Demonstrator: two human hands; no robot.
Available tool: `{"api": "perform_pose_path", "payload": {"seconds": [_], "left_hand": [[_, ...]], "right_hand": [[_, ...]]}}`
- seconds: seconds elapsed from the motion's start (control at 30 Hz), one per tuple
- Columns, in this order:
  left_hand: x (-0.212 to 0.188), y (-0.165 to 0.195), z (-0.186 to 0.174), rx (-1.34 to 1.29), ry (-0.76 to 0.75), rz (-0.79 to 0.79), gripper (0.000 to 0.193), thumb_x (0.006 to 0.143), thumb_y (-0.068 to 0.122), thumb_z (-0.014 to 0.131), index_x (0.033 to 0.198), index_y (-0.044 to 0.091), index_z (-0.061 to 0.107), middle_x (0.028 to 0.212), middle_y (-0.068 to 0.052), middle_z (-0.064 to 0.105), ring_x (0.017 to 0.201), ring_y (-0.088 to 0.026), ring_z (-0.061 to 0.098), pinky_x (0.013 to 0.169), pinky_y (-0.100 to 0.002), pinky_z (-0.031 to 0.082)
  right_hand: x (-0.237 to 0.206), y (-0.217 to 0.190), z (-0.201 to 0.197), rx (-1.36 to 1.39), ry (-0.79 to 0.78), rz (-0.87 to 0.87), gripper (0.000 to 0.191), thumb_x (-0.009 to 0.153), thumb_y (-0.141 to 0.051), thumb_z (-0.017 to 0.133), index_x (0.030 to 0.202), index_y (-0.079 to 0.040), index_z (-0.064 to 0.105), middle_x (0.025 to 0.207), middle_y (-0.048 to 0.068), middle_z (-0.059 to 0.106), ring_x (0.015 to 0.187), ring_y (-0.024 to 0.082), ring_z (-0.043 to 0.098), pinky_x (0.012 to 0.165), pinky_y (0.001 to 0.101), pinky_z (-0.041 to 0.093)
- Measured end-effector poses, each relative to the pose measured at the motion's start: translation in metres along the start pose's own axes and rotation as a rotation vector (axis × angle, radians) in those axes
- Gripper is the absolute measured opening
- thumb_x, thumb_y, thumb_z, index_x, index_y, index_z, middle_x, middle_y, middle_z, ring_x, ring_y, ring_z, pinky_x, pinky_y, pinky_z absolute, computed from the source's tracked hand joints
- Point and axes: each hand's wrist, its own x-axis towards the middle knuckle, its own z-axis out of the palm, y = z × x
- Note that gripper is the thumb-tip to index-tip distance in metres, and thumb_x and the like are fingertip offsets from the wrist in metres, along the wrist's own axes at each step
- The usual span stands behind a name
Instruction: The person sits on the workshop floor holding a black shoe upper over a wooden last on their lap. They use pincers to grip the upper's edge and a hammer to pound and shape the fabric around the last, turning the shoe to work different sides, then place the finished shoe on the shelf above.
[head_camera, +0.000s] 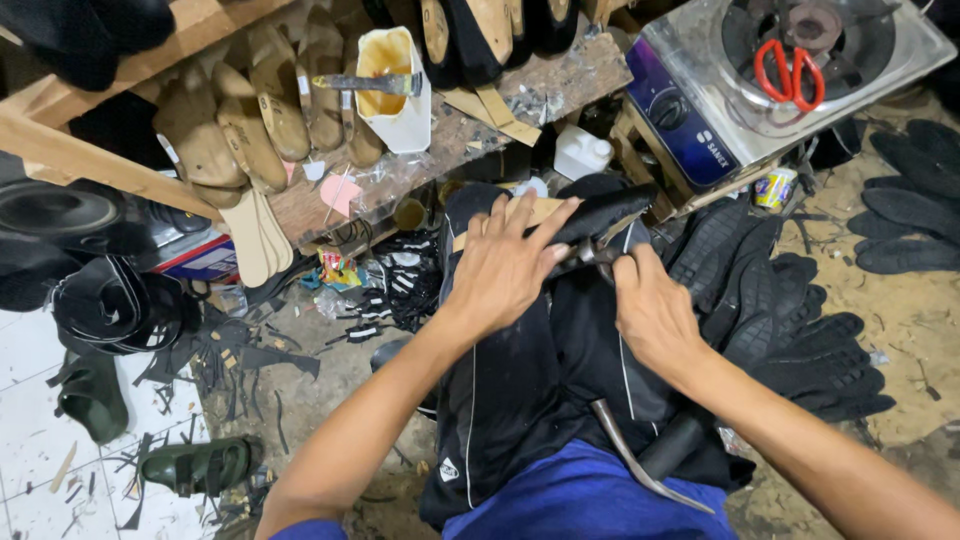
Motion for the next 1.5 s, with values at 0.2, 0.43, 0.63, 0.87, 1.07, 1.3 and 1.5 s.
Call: {"api": "perform_pose_path", "payload": {"seconds": [0.2, 0.43, 0.63, 0.87, 1.07, 1.3, 1.5], "left_hand": [[0.024, 0.005, 0.016, -0.035, 0.035, 0.066, 0.055, 0.104, 0.033, 0.051, 0.152, 0.009, 0.043, 0.147, -0.028, 0.053, 0.138, -0.050, 0.045, 0.113, -0.059, 0.034], [0.033, 0.004, 0.015, -0.129, 0.036, 0.091, 0.054, 0.103, 0.029, 0.050, 0.151, 0.004, 0.044, 0.146, -0.027, 0.054, 0.139, -0.049, 0.046, 0.117, -0.055, 0.032], [0.051, 0.015, 0.013, -0.202, 0.005, 0.078, 0.050, 0.104, 0.026, 0.051, 0.147, 0.003, 0.047, 0.141, -0.025, 0.058, 0.135, -0.045, 0.051, 0.116, -0.055, 0.034], [0.055, 0.014, 0.008, -0.276, 0.047, 0.112, 0.047, 0.104, 0.025, 0.053, 0.143, 0.000, 0.050, 0.135, -0.023, 0.062, 0.128, -0.039, 0.056, 0.114, -0.052, 0.038], [0.061, 0.015, 0.009, -0.342, 0.039, 0.111, 0.044, 0.104, 0.024, 0.055, 0.141, 0.000, 0.052, 0.130, -0.021, 0.064, 0.121, -0.039, 0.057, 0.108, -0.048, 0.043], [0.062, 0.012, 0.007, -0.437, -0.022, 0.082, 0.044, 0.104, 0.026, 0.055, 0.141, 0.002, 0.053, 0.131, -0.021, 0.064, 0.121, -0.039, 0.057, 0.105, -0.049, 0.043], [0.060, 0.017, 0.007, -0.472, -0.061, 0.089, 0.045, 0.105, 0.031, 0.050, 0.141, 0.005, 0.053, 0.129, -0.020, 0.066, 0.120, -0.040, 0.059, 0.104, -0.050, 0.043]], "right_hand": [[0.000, 0.019, -0.008, -0.205, 0.024, -0.083, 0.030, 0.070, 0.001, 0.066, 0.096, 0.002, 0.052, 0.095, 0.021, 0.053, 0.086, 0.042, 0.064, 0.069, 0.0520, 0.055], [0.009, 0.025, -0.006, 0.001, -0.102, 0.141, 0.029, 0.080, 0.003, 0.061, 0.108, 0.003, 0.053, 0.105, 0.021, 0.054, 0.089, 0.043, 0.062, 0.070, 0.0514, 0.053], [0.012, 0.052, -0.014, 0.118, -0.094, 0.019, 0.030, 0.076, 0.003, 0.067, 0.104, 0.002, 0.055, 0.099, 0.020, 0.056, 0.092, 0.043, 0.064, 0.078, 0.0493, 0.052], [0.004, 0.050, 0.003, 0.247, -0.086, 0.130, 0.023, 0.083, 0.005, 0.063, 0.105, 0.005, 0.055, 0.103, 0.023, 0.056, 0.091, 0.044, 0.062, 0.076, 0.0491, 0.050], [0.013, 0.071, -0.012, 0.343, -0.095, -0.080, 0.021, 0.084, 0.001, 0.063, 0.103, 0.003, 0.054, 0.099, 0.023, 0.058, 0.091, 0.044, 0.062, 0.074, 0.0486, 0.052], [0.014, 0.062, -0.010, 0.446, -0.162, 0.137, 0.017, 0.096, -0.009, 0.065, 0.101, 0.003, 0.053, 0.091, 0.022, 0.060, 0.086, 0.044, 0.064, 0.069, 0.0484, 0.049], [-0.003, 0.050, -0.027, 0.760, -0.464, 0.204, 0.017, 0.091, -0.012, 0.065, 0.105, -0.002, 0.064, 0.092, 0.012, 0.070, 0.084, 0.031, 0.073, 0.077, 0.0385, 0.058]]}}
